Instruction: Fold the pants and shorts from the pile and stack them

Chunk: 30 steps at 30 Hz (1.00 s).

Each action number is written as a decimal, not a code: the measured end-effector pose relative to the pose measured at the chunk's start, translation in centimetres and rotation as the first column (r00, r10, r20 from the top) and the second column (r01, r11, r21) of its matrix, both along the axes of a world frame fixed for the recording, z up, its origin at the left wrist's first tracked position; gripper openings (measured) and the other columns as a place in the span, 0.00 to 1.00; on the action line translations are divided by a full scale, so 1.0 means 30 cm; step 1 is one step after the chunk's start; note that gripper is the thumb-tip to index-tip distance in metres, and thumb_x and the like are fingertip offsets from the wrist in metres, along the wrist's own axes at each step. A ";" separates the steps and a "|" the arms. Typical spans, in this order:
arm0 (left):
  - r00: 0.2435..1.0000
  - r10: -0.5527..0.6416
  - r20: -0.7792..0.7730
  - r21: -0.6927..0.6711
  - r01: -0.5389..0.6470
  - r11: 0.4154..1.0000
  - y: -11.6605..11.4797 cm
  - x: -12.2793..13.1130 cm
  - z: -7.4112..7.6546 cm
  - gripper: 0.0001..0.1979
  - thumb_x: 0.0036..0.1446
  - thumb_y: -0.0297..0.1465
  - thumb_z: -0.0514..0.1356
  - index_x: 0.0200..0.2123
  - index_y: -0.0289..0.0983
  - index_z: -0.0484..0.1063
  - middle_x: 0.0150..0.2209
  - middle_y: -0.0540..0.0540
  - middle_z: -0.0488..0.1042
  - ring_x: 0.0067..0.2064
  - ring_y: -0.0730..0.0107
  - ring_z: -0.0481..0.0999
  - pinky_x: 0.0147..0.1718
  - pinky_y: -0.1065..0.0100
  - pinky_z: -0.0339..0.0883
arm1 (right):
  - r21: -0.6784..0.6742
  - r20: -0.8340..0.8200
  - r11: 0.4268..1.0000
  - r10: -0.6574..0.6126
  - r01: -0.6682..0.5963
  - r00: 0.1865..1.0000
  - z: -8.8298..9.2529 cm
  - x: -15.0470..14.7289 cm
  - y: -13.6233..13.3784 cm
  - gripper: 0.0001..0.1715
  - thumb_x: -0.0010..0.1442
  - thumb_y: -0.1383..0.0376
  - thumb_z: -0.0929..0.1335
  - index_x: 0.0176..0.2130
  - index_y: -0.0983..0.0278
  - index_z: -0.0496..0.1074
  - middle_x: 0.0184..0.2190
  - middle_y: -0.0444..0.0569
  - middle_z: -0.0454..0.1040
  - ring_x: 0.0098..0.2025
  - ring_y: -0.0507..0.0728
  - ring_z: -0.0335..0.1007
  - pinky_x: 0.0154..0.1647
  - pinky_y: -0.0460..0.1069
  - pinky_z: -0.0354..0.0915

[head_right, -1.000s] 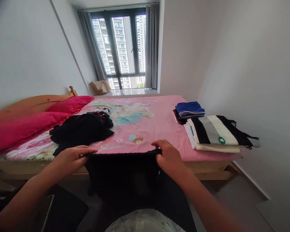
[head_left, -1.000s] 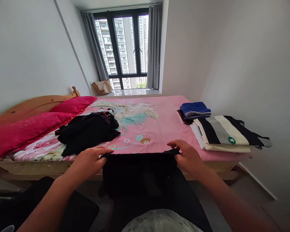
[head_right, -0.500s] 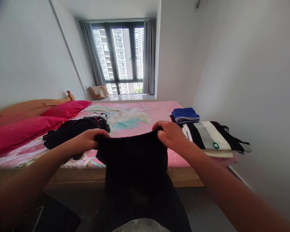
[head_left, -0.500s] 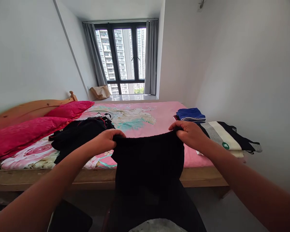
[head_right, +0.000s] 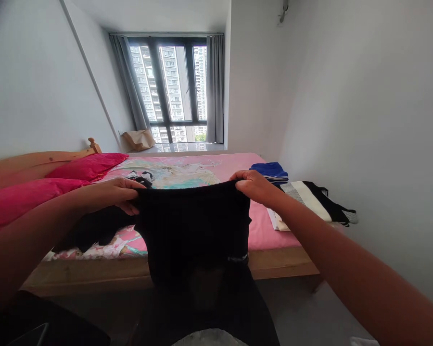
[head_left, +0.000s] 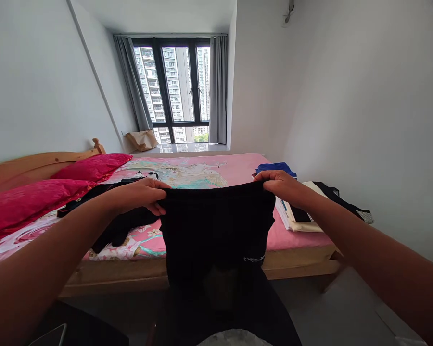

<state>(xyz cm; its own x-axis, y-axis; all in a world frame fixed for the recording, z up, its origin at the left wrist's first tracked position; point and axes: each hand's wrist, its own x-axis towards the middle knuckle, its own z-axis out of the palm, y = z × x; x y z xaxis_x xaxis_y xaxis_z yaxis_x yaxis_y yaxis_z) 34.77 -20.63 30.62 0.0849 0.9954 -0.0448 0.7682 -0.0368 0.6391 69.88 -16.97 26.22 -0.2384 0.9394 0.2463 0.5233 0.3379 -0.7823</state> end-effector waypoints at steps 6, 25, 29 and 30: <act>0.985 -0.165 0.053 -0.089 0.169 0.982 -0.060 -0.011 0.020 0.24 0.47 0.42 0.62 0.49 0.43 0.72 0.34 0.49 0.76 0.29 0.67 0.77 0.32 0.68 0.74 | -0.168 -0.120 0.980 0.090 -0.110 0.989 0.021 0.025 -0.064 0.19 0.51 0.65 0.61 0.41 0.61 0.73 0.25 0.43 0.68 0.25 0.51 0.62 0.25 0.45 0.58; 0.950 -0.297 -0.095 0.126 0.308 0.943 -0.251 -0.097 -0.262 0.24 0.59 0.40 0.54 0.59 0.49 0.63 0.52 0.50 0.72 0.51 0.61 0.71 0.50 0.67 0.65 | -0.400 -0.262 0.757 0.445 -0.516 0.856 -0.142 0.080 -0.220 0.22 0.55 0.57 0.69 0.48 0.59 0.62 0.33 0.43 0.66 0.34 0.51 0.64 0.35 0.45 0.64; 0.932 -0.329 -0.150 0.164 0.352 0.922 -0.278 -0.123 -0.271 0.17 0.58 0.38 0.56 0.49 0.46 0.73 0.45 0.48 0.76 0.42 0.66 0.75 0.43 0.71 0.68 | -0.380 -0.278 0.799 0.382 -0.466 0.881 -0.141 0.089 -0.234 0.22 0.58 0.54 0.67 0.50 0.58 0.63 0.35 0.43 0.65 0.33 0.49 0.63 0.37 0.46 0.64; 0.928 -0.331 -0.168 0.151 0.356 0.922 -0.282 -0.125 -0.273 0.16 0.56 0.39 0.57 0.48 0.45 0.73 0.41 0.48 0.77 0.37 0.68 0.75 0.38 0.73 0.68 | -0.359 -0.251 0.818 0.378 -0.449 0.891 -0.141 0.093 -0.235 0.22 0.58 0.54 0.67 0.50 0.58 0.64 0.36 0.44 0.65 0.33 0.49 0.62 0.38 0.47 0.64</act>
<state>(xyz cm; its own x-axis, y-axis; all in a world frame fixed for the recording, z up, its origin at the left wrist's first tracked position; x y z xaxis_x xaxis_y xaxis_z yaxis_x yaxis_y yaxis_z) 31.03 -29.07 22.42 0.4288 0.8987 0.0925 0.7673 -0.4163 0.4878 72.67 -24.03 21.99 -0.6168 0.7851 -0.0564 0.2603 0.1358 -0.9559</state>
